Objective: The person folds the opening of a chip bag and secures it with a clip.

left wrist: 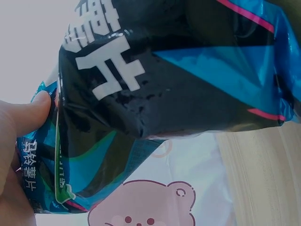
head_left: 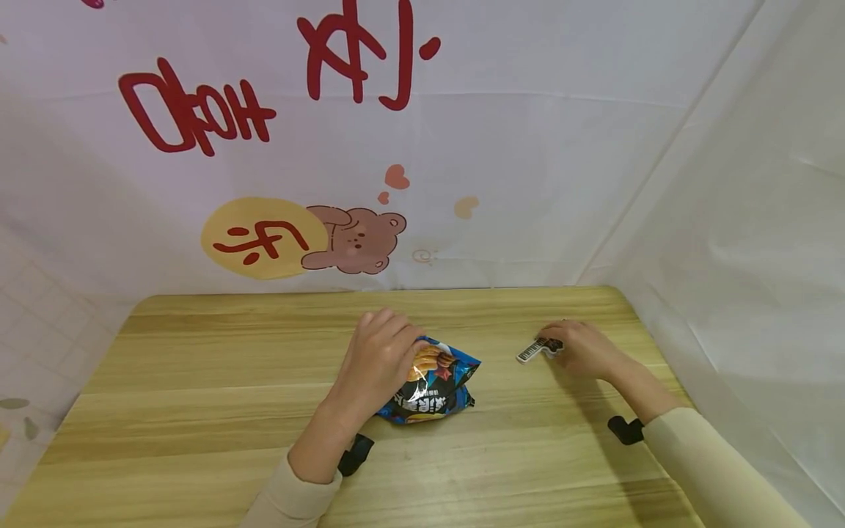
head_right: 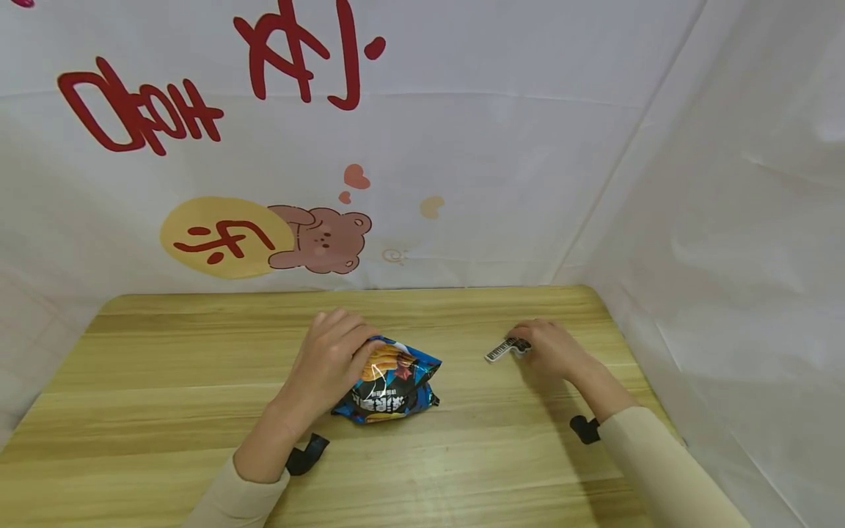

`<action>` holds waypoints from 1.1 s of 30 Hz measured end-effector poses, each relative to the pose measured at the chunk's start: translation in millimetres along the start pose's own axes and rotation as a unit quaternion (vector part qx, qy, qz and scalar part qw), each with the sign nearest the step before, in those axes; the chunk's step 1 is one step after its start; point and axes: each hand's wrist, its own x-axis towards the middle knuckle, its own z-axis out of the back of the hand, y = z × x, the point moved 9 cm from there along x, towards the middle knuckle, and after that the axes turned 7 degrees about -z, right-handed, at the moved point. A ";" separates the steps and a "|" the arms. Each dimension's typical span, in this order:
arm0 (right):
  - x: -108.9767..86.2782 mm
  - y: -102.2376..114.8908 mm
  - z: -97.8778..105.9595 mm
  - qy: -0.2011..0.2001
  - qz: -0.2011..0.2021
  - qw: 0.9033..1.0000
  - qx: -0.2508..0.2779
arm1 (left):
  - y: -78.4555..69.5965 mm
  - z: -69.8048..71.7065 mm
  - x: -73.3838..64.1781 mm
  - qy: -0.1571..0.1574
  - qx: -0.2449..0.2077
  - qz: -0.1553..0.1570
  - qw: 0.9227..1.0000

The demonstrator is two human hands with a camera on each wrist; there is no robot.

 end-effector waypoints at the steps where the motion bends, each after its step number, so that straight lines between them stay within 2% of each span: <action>1: 0.2 -1.1 0.6 0.001 -0.003 1.000 -0.002 | 0.0 0.0 -0.1 0.000 0.000 0.001 1.000; 4: 0.0 -4.8 2.1 0.013 -0.022 1.000 -0.012 | -0.2 0.5 0.3 0.000 0.000 0.003 1.000; 9: -0.4 -14.5 0.1 0.057 -0.072 0.996 -0.019 | -0.2 1.1 1.5 0.001 0.002 0.003 1.000; 15: 0.5 -22.7 -5.1 0.098 -0.122 0.988 0.014 | -0.1 1.4 0.8 -0.005 -0.001 0.000 1.000; 23: 2.3 -23.5 -4.3 0.120 -0.153 0.979 0.064 | -0.9 2.3 1.9 -0.010 -0.001 0.000 1.000; 28: 1.8 -25.5 -4.9 0.140 -0.178 0.971 0.073 | -0.9 2.6 2.2 -0.011 0.002 -0.001 1.000; 33: 1.8 -25.4 -4.0 0.144 -0.179 0.970 0.077 | -0.4 2.0 1.3 -0.011 0.004 0.002 1.000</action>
